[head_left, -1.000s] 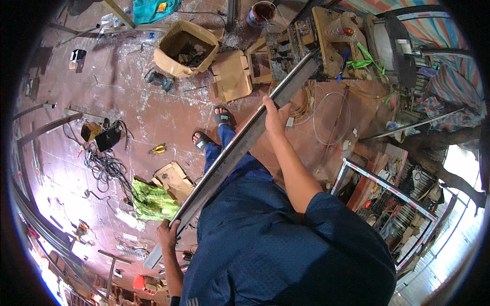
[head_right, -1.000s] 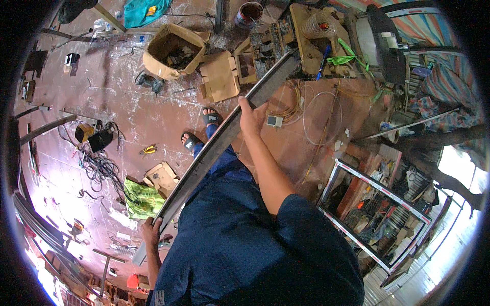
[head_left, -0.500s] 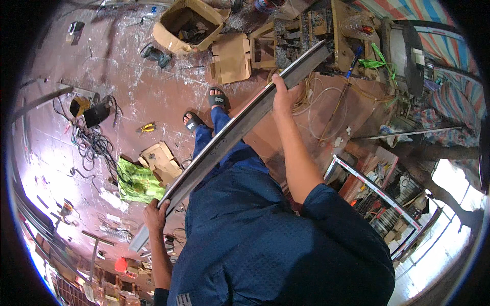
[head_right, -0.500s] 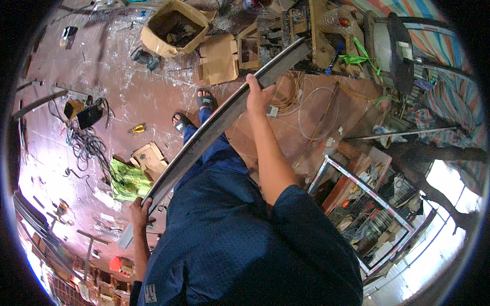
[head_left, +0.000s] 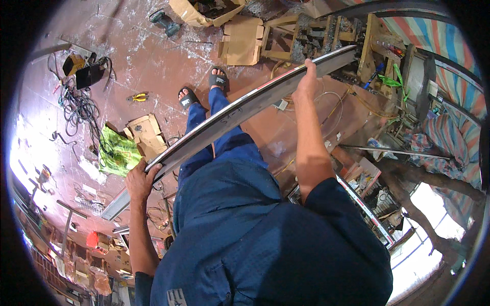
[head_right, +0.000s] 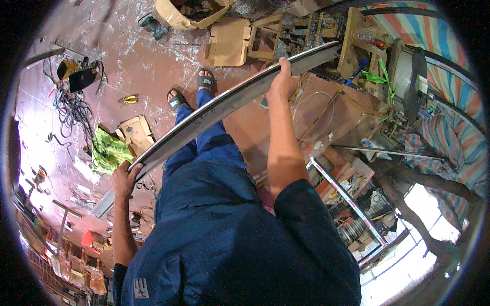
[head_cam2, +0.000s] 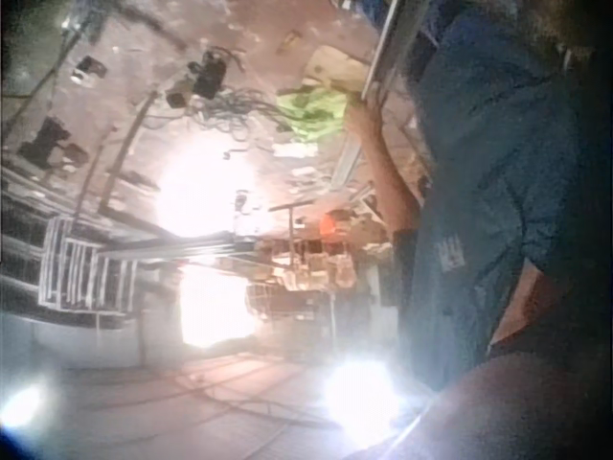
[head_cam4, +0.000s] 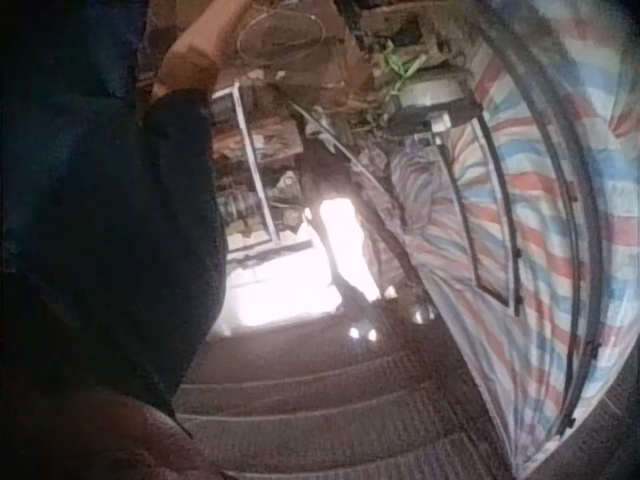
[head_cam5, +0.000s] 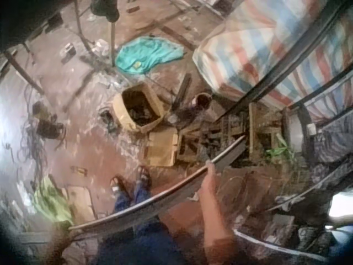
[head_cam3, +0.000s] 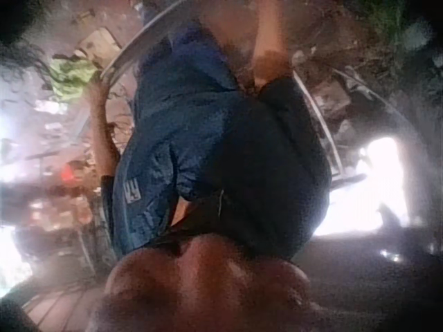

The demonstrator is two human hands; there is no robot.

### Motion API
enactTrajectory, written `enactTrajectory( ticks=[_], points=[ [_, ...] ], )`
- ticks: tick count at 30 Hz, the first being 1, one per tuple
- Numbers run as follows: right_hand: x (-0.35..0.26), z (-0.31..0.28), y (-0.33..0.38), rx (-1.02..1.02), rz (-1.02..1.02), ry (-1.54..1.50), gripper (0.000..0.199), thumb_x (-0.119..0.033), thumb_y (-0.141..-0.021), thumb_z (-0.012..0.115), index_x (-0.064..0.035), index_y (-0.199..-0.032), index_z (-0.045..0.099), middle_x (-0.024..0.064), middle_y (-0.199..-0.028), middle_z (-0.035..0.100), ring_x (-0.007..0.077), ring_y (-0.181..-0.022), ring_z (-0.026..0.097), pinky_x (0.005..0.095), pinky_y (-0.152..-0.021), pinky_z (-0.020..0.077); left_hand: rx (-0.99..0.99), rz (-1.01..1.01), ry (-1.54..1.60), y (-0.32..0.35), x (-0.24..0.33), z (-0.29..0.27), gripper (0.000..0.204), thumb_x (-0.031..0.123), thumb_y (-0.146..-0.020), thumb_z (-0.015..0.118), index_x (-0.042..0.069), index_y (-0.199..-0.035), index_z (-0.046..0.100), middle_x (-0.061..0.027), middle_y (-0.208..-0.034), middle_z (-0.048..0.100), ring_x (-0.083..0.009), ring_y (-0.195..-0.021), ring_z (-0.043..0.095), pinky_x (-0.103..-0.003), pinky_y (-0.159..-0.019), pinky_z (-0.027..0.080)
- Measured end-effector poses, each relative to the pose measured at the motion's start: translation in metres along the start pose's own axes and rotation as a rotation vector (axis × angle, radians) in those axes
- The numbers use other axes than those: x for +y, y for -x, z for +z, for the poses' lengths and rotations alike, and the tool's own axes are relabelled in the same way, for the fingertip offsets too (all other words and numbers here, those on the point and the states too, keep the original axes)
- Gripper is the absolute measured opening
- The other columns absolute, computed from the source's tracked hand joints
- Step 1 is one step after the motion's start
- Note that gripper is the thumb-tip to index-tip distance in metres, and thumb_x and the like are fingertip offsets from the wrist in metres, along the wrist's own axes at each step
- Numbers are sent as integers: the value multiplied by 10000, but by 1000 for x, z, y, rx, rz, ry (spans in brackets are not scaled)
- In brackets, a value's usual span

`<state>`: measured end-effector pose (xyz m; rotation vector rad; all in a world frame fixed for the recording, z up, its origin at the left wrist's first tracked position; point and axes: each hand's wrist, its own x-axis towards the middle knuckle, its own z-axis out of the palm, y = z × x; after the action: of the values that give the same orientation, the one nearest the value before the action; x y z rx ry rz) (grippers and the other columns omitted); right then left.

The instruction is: The person picks up long metal frame pieces from the floor and places them onto a metal rack. The person repeats this action multiple times, handling each frame individually and arranging them in a stack.

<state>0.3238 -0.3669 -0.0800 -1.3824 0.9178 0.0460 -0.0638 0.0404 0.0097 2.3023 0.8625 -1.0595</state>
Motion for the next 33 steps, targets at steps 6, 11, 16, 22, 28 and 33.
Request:
enactTrajectory(
  ticks=[6,11,16,22,28,33],
  points=[
    [20,-7,-15,10,-135,1,552,-197,-854,810,49,-1273,547,170,-1162,662,268,-934,683,428,-791,595,-4,15,17,0,-10,8,672,685,-903,709,15,-949,691,-255,-821,713,-460,-857,719,-546,-771,536],
    [1,10,-4,96,-155,36,578,-263,-833,825,62,-1256,603,183,-1177,685,300,-1017,687,425,-919,555,72,97,23,-13,-5,13,648,672,-928,691,25,-908,668,-255,-807,705,-480,-803,705,-562,-728,530],
    [3,8,-14,207,-188,255,689,-377,-852,815,94,-1312,614,207,-1269,710,335,-1081,684,434,-980,524,40,77,0,-13,-3,8,641,670,-926,690,32,-888,654,-255,-798,701,-483,-804,700,-573,-731,522],
    [-11,22,11,274,-222,325,666,-337,-905,794,128,-1334,582,233,-1297,692,327,-1093,680,429,-983,526,67,73,24,-14,-4,16,653,695,-912,685,43,-881,658,-246,-794,704,-474,-817,702,-566,-740,520],
    [-2,16,-3,329,-246,435,783,-363,-896,815,149,-1400,505,286,-1343,658,375,-1168,672,459,-1032,523,70,33,37,-14,-2,16,608,665,-904,704,58,-939,716,-245,-840,725,-461,-855,713,-565,-776,525],
    [-1,19,3,297,-252,466,865,-472,-896,785,133,-1426,468,318,-1358,642,432,-1207,664,481,-1056,515,0,-27,28,-12,10,2,639,661,-907,697,39,-1037,758,-268,-883,739,-475,-889,719,-568,-808,529]
  ],
)
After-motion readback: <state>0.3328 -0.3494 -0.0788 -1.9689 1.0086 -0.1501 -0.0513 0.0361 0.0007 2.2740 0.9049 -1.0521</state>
